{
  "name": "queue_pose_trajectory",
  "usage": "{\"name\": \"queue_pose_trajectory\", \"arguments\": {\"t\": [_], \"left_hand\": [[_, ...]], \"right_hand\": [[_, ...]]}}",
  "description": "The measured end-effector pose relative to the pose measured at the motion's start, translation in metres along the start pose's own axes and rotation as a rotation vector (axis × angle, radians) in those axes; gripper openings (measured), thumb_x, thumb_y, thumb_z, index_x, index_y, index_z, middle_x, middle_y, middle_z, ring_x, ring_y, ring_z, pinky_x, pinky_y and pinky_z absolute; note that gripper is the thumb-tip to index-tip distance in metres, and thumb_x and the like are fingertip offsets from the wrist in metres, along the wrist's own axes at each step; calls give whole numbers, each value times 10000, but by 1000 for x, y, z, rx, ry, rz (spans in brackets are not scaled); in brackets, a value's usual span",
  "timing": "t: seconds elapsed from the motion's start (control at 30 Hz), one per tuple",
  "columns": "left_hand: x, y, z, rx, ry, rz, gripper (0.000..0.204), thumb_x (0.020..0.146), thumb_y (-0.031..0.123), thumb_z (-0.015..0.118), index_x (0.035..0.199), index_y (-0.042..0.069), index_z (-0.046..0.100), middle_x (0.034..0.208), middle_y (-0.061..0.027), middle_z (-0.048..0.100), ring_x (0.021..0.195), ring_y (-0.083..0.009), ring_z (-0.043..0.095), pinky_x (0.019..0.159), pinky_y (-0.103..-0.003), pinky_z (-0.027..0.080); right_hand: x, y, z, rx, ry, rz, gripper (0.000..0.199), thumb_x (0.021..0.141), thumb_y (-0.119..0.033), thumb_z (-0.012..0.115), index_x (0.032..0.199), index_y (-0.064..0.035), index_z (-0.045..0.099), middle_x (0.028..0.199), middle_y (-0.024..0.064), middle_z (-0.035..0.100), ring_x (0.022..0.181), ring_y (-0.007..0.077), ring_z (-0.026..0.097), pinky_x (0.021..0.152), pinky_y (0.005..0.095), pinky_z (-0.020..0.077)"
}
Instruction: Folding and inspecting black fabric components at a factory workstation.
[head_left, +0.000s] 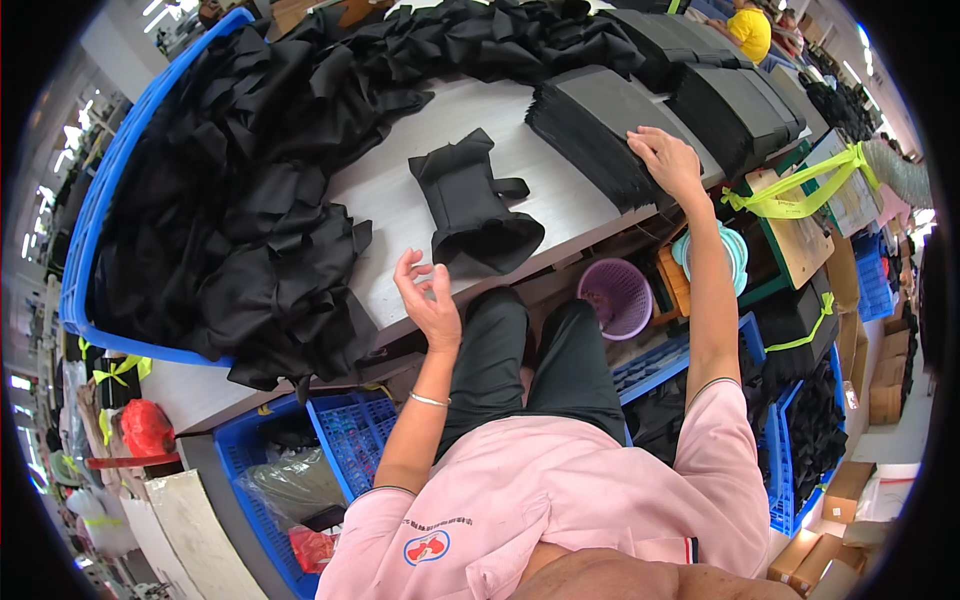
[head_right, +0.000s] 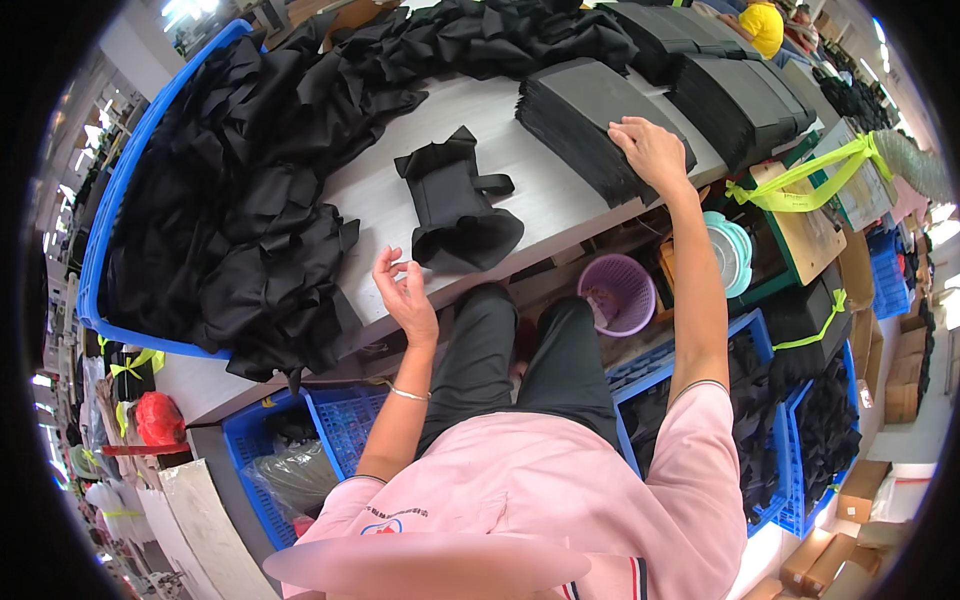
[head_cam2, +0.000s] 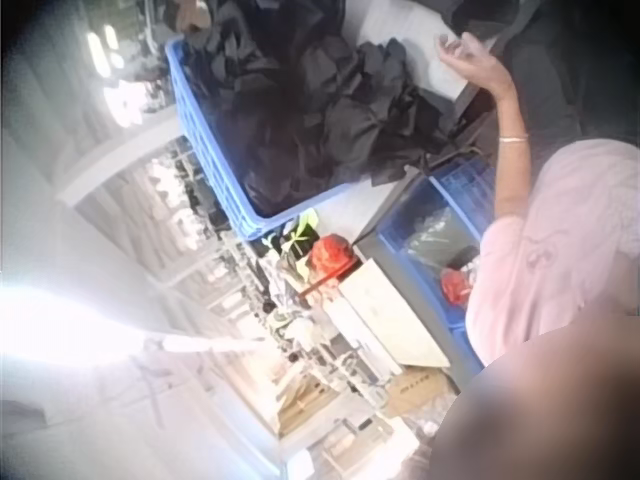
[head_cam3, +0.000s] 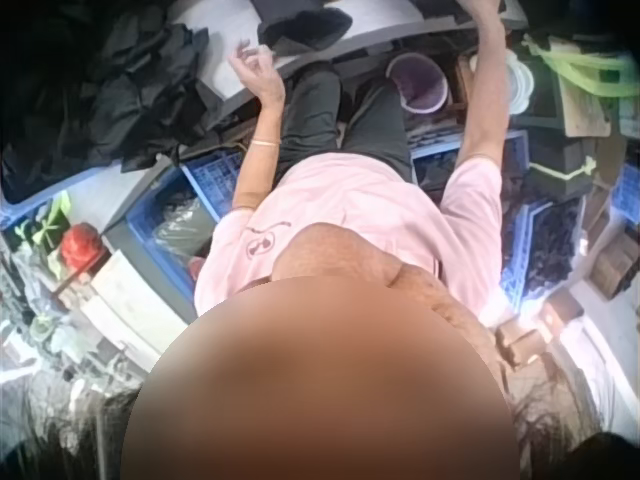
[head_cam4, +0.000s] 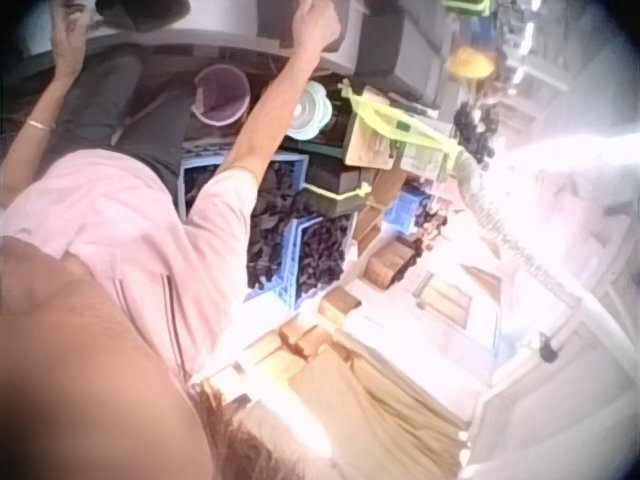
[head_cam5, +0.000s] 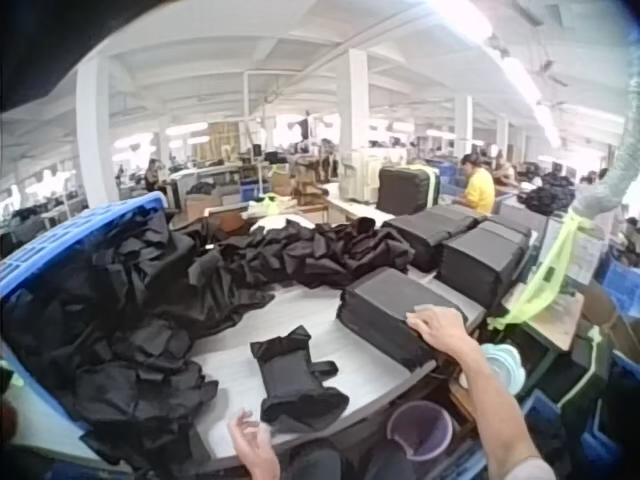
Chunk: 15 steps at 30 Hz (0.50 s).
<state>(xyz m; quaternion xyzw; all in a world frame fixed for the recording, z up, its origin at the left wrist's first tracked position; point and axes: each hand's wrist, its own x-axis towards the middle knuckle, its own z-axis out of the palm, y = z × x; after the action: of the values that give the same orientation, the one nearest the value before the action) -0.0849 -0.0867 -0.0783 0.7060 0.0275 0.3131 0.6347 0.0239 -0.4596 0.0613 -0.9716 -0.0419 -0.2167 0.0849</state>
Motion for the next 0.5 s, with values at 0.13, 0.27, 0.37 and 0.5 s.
{"name": "queue_pose_trajectory", "arguments": {"t": [0.13, 0.27, 0.37, 0.5], "left_hand": [[-37, 34, 17, -300, -395, -154, 384, 985, 122, 572, 1347, 14, 503, 1267, -116, 561, 1050, -156, 573, 838, -279, 501], [-54, 47, 46, -776, -794, -564, 564, 1022, 461, 532, 1404, 49, 487, 1385, -106, 539, 1271, -192, 521, 1008, -346, 467], [-66, 44, 72, -1124, -838, -925, 755, 940, 673, 499, 1420, 91, 476, 1413, -77, 521, 1308, -191, 491, 1072, -385, 418], [-73, 19, 71, -1164, -1043, -1055, 916, 786, 789, 534, 1420, 131, 477, 1408, -40, 526, 1307, -202, 497, 1101, -411, 406]], "right_hand": [[-15, -5, 13, -304, 238, -111, 253, 984, -307, 568, 887, -89, 650, 907, 110, 707, 699, 316, 687, 610, 412, 545], [-96, -109, -4, -392, 346, -197, 178, 947, -247, 638, 921, -73, 615, 1043, 79, 697, 746, 212, 687, 606, 325, 539], [-166, -158, -15, -86, 344, -194, 144, 921, -135, 683, 1015, -30, 653, 1157, 150, 698, 782, 270, 701, 646, 336, 550], [-224, -180, -16, 358, 92, -13, 147, 948, -81, 635, 1045, 29, 648, 1195, 169, 689, 921, 310, 716, 768, 332, 569]]}}
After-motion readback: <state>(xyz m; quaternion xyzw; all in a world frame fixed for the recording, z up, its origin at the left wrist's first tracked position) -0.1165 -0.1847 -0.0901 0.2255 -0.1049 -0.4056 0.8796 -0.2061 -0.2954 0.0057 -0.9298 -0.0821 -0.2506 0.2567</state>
